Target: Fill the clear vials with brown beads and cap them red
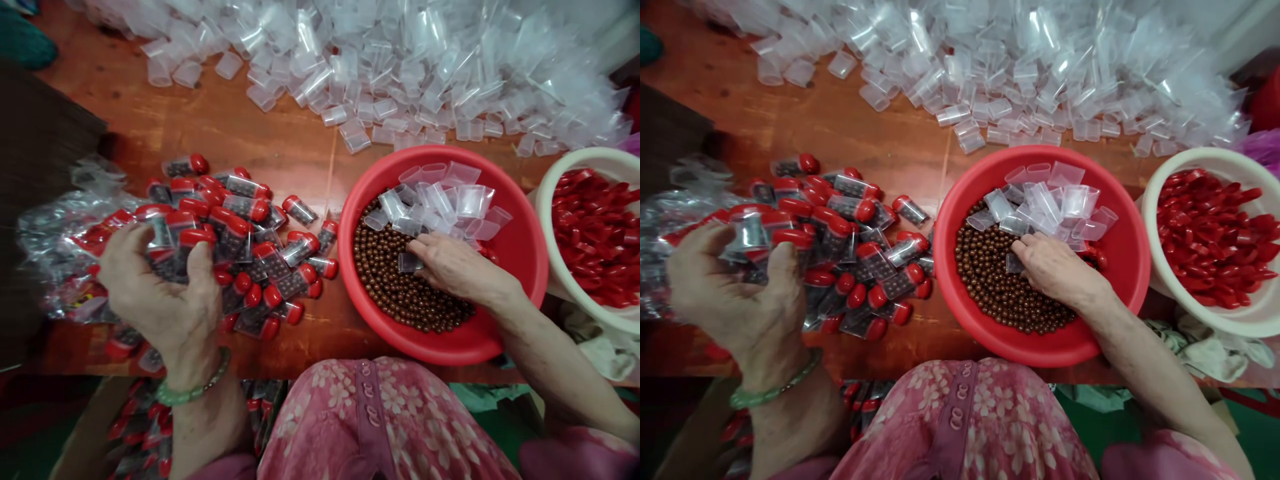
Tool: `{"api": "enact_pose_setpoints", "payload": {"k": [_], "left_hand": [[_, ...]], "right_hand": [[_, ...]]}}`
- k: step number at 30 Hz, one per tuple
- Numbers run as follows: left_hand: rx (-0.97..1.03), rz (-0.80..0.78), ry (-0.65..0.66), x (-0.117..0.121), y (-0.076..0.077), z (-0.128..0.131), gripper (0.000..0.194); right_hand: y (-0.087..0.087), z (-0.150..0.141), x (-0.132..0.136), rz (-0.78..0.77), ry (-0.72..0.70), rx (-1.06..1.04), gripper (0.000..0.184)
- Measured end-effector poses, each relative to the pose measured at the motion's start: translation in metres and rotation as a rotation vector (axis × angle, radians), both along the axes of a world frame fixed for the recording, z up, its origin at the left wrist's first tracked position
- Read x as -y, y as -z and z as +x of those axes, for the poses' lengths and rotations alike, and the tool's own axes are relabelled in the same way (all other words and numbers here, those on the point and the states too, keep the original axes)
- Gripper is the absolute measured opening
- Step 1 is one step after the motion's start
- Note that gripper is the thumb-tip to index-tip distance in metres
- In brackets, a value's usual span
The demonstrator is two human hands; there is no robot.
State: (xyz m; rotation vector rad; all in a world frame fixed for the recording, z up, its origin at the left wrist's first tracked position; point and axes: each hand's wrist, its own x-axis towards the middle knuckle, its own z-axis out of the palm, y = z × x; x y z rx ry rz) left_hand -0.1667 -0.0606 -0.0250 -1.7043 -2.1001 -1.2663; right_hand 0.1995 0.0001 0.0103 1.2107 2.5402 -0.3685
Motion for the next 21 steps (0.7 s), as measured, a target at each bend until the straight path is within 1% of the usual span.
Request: {"api": "enact_pose_setpoints", "payload": {"k": [1, 3, 4, 5, 6, 7, 8, 9, 10, 12, 14, 15, 16, 17, 19, 21], "left_hand": [[0.029, 0.019, 0.059, -0.001, -0.002, 0.01, 0.048], [0.107, 0.037, 0.213, -0.005, -0.009, 0.043, 0.042], [0.135, -0.058, 0.333, -0.008, -0.012, 0.063, 0.036], [0.149, -0.058, 0.453, -0.011, -0.015, 0.082, 0.029], [0.168, -0.02, 0.562, -0.015, -0.016, 0.101, 0.024], [0.182, -0.013, 0.67, -0.019, -0.015, 0.117, 0.021], [0.186, 0.011, 0.761, -0.023, -0.013, 0.13, 0.018], [0.185, 0.034, 0.824, -0.027, -0.01, 0.14, 0.017], [0.182, 0.049, 0.86, -0.031, -0.006, 0.147, 0.017], [0.182, 0.071, 0.872, -0.036, 0.001, 0.153, 0.019], [0.196, 0.082, 0.861, -0.039, 0.006, 0.152, 0.02], [0.205, 0.086, 0.858, -0.039, 0.007, 0.151, 0.02], [0.211, 0.093, 0.855, -0.039, 0.008, 0.15, 0.02], [0.217, 0.098, 0.851, -0.039, 0.008, 0.149, 0.02], [0.228, 0.095, 0.839, -0.038, 0.007, 0.148, 0.02], [0.236, 0.086, 0.83, -0.038, 0.007, 0.149, 0.019]], "right_hand": [[0.001, -0.002, 0.001, 0.005, -0.012, 0.011, 0.017], [0.002, -0.003, 0.001, -0.017, -0.005, 0.003, 0.014], [0.002, -0.002, 0.0, -0.032, 0.015, -0.018, 0.014], [0.002, -0.001, -0.001, -0.041, 0.046, -0.053, 0.016], [0.002, 0.001, -0.002, -0.051, 0.086, -0.099, 0.018], [0.003, 0.003, -0.004, -0.064, 0.134, -0.153, 0.02], [0.003, 0.004, -0.006, -0.083, 0.184, -0.214, 0.021], [0.004, 0.006, -0.008, -0.108, 0.235, -0.279, 0.021], [0.005, 0.007, -0.01, -0.138, 0.291, -0.346, 0.02], [0.007, 0.009, -0.014, -0.214, 0.423, -0.488, 0.019], [0.011, 0.008, -0.016, -0.324, 0.584, -0.604, 0.021], [0.013, 0.006, -0.017, -0.372, 0.649, -0.642, 0.023], [0.015, 0.004, -0.016, -0.403, 0.684, -0.657, 0.023], [0.017, 0.001, -0.015, -0.412, 0.685, -0.649, 0.023], [0.02, -0.005, -0.013, -0.422, 0.63, -0.589, 0.02], [0.023, -0.01, -0.011, -0.512, 0.575, -0.524, 0.019]]}}
